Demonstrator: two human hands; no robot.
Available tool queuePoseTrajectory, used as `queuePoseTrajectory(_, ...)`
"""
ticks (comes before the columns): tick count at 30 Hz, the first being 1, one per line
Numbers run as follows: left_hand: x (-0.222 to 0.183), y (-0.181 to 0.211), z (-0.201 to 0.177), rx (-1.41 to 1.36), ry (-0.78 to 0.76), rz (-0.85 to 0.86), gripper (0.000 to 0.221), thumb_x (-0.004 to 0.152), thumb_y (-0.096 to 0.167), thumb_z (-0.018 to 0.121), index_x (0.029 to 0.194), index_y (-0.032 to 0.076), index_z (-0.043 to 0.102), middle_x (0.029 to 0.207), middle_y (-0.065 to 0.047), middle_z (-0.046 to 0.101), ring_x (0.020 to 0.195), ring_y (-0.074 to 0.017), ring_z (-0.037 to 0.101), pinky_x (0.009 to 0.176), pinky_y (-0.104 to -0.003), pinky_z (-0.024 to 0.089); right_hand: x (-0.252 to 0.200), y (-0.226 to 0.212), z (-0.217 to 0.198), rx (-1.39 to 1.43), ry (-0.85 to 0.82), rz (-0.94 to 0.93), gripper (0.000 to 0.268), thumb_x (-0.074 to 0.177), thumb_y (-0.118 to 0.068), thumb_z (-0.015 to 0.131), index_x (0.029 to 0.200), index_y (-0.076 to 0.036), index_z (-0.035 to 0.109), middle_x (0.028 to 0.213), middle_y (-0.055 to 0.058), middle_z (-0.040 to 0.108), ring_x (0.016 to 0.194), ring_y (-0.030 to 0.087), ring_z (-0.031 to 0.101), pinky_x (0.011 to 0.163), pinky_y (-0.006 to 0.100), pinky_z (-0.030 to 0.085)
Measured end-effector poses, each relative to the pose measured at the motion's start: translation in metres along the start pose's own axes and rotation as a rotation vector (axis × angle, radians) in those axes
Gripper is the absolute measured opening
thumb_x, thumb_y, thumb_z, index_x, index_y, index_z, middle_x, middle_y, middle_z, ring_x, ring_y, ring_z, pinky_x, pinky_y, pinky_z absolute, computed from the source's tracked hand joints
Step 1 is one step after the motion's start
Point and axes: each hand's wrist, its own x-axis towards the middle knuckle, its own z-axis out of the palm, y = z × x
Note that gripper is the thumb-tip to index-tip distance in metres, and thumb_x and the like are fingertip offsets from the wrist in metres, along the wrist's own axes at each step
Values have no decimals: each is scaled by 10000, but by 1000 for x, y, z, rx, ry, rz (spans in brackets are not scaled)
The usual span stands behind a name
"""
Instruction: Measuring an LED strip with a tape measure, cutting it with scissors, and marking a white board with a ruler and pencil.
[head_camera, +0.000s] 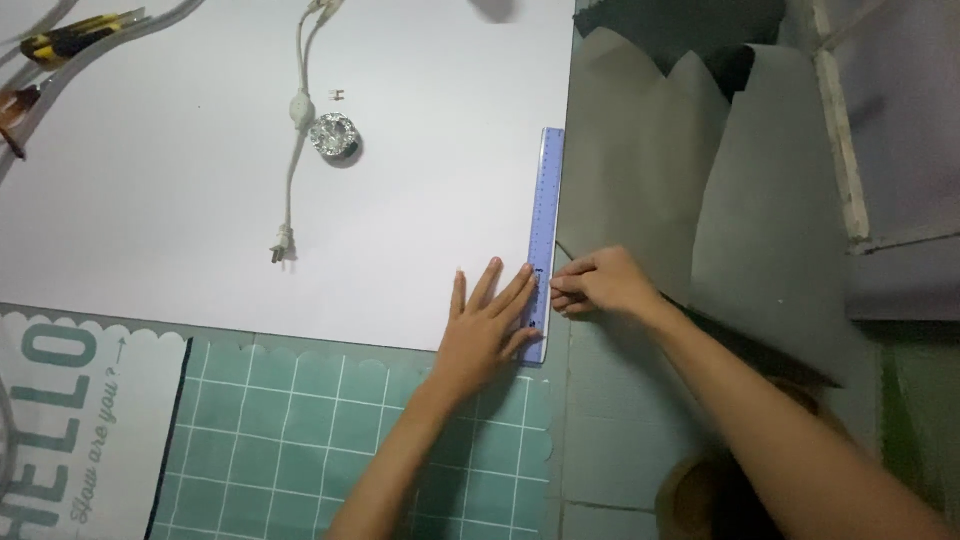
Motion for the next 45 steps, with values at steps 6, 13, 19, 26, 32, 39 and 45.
queuePoseTrajectory(6, 0, -1, -4, 25, -44, -21, 677, 1030, 578, 439, 1627, 290, 295, 1708, 60, 228, 1598, -241, 56, 1244, -597, -62, 10, 7, -4, 66, -1, -8, 337, 899, -248, 742, 1171, -52, 775, 1154, 206, 762, 1114, 345, 727, 877, 434, 596)
queuePoseTrajectory(13, -1, -3, -15, -33, -117, 39, 768, 974, 638, 476, 1630, 322, 230, 1719, 103, 158, 1599, -242, -28, 1245, -616, -85, 14, 8, -3, 105, 113, 28, 328, 906, -222, 752, 1175, -34, 767, 1162, 215, 750, 1124, 358, 719, 864, 461, 602)
queuePoseTrajectory(19, -5, 3, -16, 101, -108, 38, 776, 967, 651, 489, 1629, 324, 252, 1717, 110, 161, 1597, -239, 34, 1262, -591, -15, 17, 17, -19, 208, 423, -137, 185, 999, -82, 665, 1137, 14, 744, 955, 208, 757, 848, 255, 749, 683, 368, 604)
queuePoseTrajectory(26, -22, 33, 9, 124, 78, -139, 737, 983, 614, 501, 1563, 176, 382, 1682, -58, 258, 1566, -319, 148, 1245, -614, 36, -6, -2, -5, 84, 218, -180, 252, 977, -165, 683, 1155, 2, 744, 951, 207, 760, 893, 302, 746, 787, 442, 576)
queuePoseTrajectory(32, -22, 55, 41, 125, 343, -395, 754, 927, 547, 646, 1486, 76, 462, 1564, -212, 358, 1483, -436, 269, 1161, -740, 73, -5, -10, 8, -140, 129, -167, 261, 930, -211, 722, 1134, -53, 763, 1067, 198, 771, 1056, 359, 731, 860, 447, 568)
queuePoseTrajectory(39, -48, -11, 2, 26, 531, -336, 537, 958, 346, 656, 1393, 52, 539, 1353, -198, 525, 1329, -433, 454, 1120, -613, 283, -47, -41, 14, -341, 33, -60, 339, 865, -289, 806, 1041, -5, 748, 963, 211, 760, 946, 336, 757, 773, 417, 575)
queuePoseTrajectory(45, -82, -38, -23, -173, 734, -431, 435, 987, 270, 603, 1345, 23, 593, 1414, -161, 573, 1343, -371, 447, 1122, -532, 394, -12, -20, 40, -459, 52, 80, 320, 728, -398, 927, 841, -171, 732, 901, -3, 753, 785, 169, 679, 631, 371, 473)
